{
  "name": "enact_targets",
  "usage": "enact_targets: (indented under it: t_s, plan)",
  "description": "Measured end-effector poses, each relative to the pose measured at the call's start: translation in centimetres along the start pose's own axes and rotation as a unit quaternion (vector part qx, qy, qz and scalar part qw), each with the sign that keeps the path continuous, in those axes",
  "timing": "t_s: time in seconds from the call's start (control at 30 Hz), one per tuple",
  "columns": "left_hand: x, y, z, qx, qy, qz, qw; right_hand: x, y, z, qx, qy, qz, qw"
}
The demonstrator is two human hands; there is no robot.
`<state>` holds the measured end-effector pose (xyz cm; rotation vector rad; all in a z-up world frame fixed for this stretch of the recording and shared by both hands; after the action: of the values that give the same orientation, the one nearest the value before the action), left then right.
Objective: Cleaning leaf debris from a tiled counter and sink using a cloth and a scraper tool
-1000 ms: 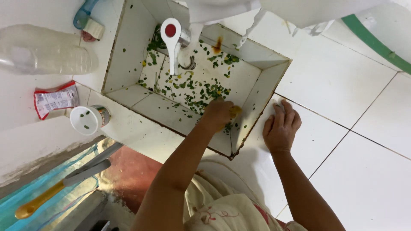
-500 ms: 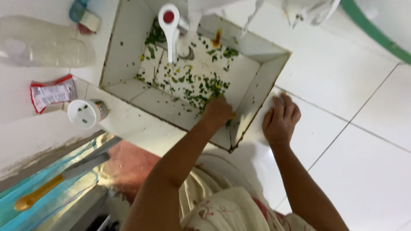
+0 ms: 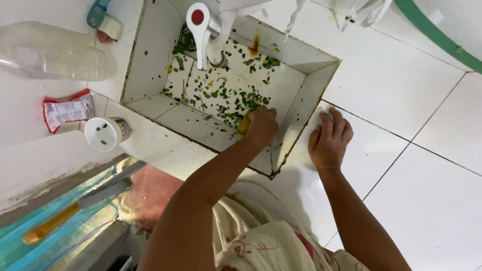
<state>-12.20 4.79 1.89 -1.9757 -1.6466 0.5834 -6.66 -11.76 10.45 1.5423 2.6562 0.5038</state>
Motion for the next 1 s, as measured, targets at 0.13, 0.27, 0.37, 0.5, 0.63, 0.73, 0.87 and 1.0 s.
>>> enact_targets:
  t_s: [0.13, 0.27, 0.37, 0.5, 0.63, 0.73, 0.87, 1.0]
  plan:
    - [-1.8, -1.8, -0.9, 0.003, -0.198, -0.033, 0.980, 0.1, 0.0, -0.3, 0.001, 0.000, 0.001, 1.000]
    - [-3.9, 0.7, 9.9, 0.059, -0.224, -0.044, 0.972, -0.1, 0.1, -0.1, 0.002, 0.005, 0.002, 1.000]
    - [-1.6, 1.4, 5.0, 0.026, -0.116, -0.034, 0.992, 0.0, -0.1, 0.1, -0.003, -0.003, 0.001, 1.000]
    - [1.0, -0.1, -0.2, 0.027, -0.114, -0.043, 0.992, 0.1, -0.3, -0.4, -0.001, -0.009, -0.002, 1.000]
    - [-1.2, 1.2, 5.4, 0.050, -0.164, 0.000, 0.985, 0.0, 0.3, -0.1, -0.008, -0.013, -0.003, 1.000]
    - [-3.1, 2.5, 12.0, 0.071, -0.196, 0.004, 0.978, 0.1, -0.1, -0.1, 0.001, -0.016, 0.000, 1.000]
    - [0.0, 3.4, 10.2, 0.019, -0.407, -0.163, 0.899, -0.1, 0.0, 0.1, 0.003, -0.016, 0.002, 1.000]
    - [0.9, 2.0, 5.3, -0.037, -0.153, -0.055, 0.986, 0.0, -0.2, 0.1, 0.004, -0.015, -0.002, 1.000]
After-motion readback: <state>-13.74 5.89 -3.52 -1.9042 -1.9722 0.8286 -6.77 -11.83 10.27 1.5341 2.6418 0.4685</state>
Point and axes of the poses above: each hand's wrist, its own y-axis towards the middle knuckle, its own z-axis out of the palm, x = y × z, the point moved 5 cm from there along y, towards the middle knuckle, and after that the axes turned 8 degrees about -y, right-handed, at the moved point
